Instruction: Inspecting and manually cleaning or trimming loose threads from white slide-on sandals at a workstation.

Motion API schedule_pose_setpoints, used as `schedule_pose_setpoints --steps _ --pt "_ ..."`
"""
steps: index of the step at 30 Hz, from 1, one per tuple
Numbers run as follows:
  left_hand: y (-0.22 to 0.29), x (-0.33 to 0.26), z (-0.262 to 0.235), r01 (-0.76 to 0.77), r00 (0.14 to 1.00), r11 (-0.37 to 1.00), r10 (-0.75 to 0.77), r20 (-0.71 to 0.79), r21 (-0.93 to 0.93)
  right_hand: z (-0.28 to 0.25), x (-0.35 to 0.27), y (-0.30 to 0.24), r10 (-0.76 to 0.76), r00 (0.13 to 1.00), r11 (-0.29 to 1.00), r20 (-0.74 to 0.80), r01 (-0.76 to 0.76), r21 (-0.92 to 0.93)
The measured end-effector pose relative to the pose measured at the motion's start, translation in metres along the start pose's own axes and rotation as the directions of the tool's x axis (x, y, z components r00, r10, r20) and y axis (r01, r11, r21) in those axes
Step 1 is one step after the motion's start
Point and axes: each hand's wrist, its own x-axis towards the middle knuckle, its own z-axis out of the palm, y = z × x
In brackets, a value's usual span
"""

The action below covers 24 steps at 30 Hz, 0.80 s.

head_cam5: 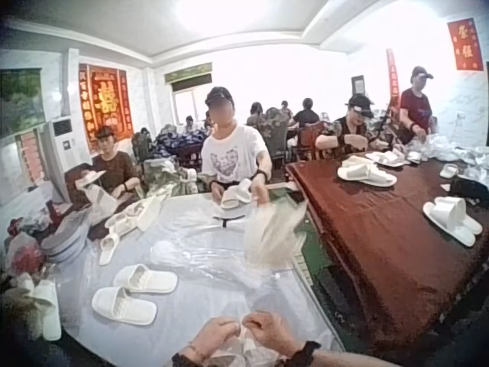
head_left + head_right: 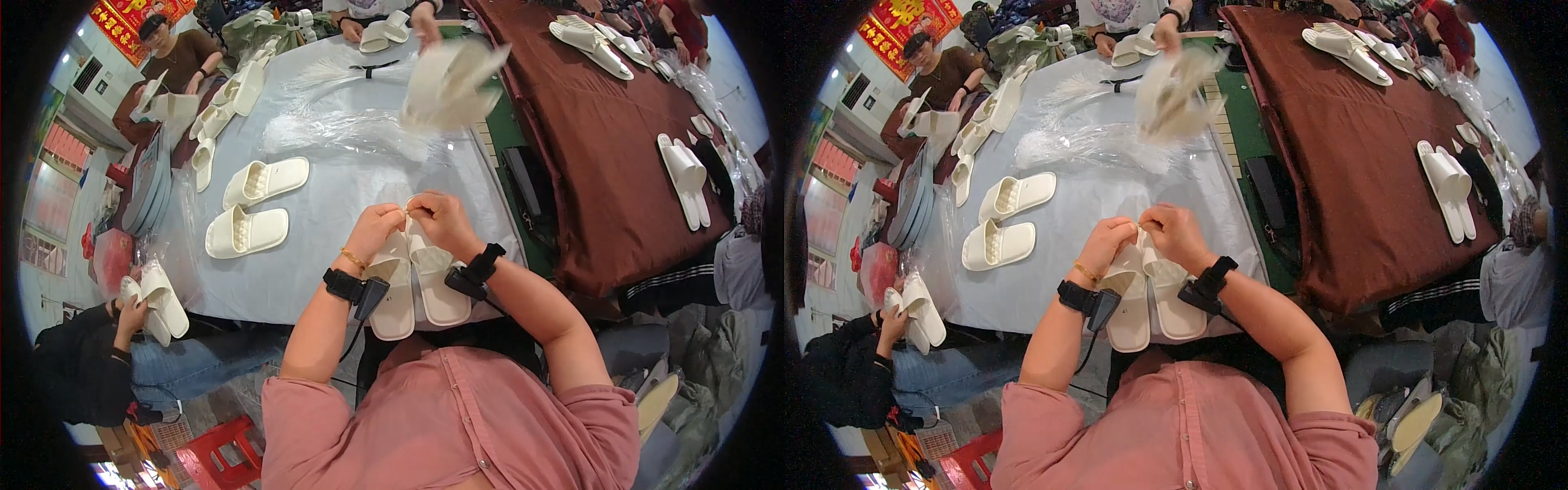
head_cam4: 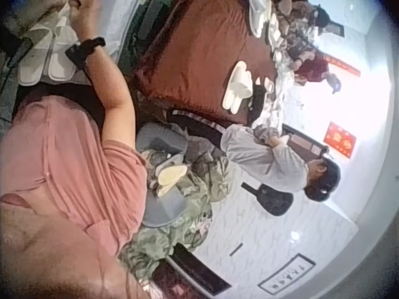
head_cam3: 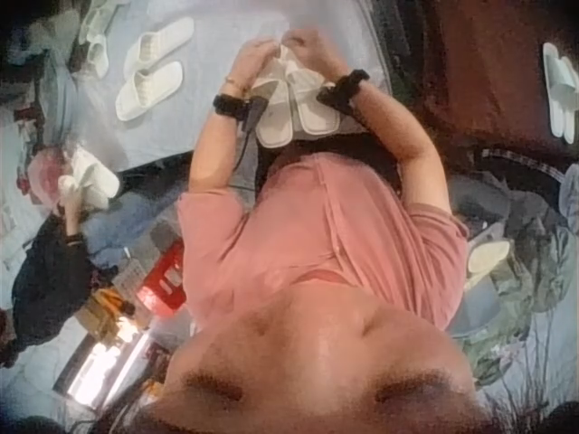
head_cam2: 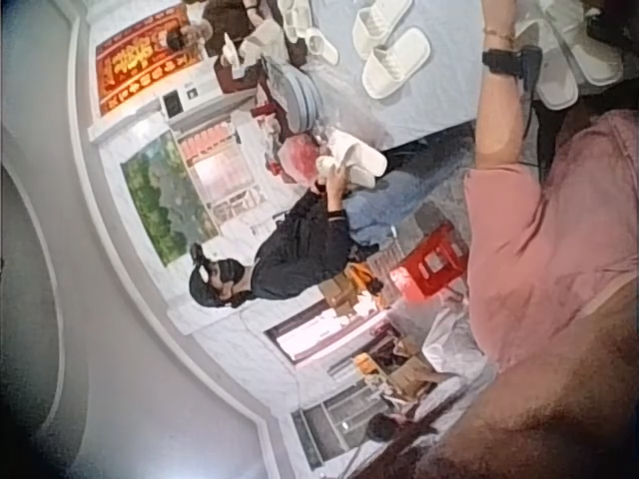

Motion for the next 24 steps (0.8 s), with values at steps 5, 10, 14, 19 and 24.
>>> schedule_pose_setpoints --steps 5,10,14,19,24 --pt "-0.001 -0.001 -0.001 -0.034 0.999 0.999 0.035 -0.028 0.039 0.003 -0.002 0.001 -0.147 0.989 0.985 -0.029 0.143 -0.095" --pt "-0.004 0.001 -0.004 0.018 1.000 0.999 -0.017 -0.016 0.034 0.001 0.000 0.003 -0.087 0.996 0.996 0.032 0.088 -0.031" --pt "-0.012 0.005 -0.003 -0.062 0.998 0.995 0.062 0.011 0.074 0.001 0.000 0.003 -0.101 0.995 0.994 0.009 0.101 -0.032" --pt "-0.016 0.005 0.005 -0.183 0.977 0.953 0.203 -0.062 0.241 0.000 0.001 -0.001 -0.035 0.999 0.999 0.000 0.035 -0.017" --pt "0.021 -0.014 -0.004 -0.076 0.991 0.997 0.079 -0.110 0.034 -0.014 0.002 -0.007 0.019 1.000 0.999 0.001 -0.019 0.038"
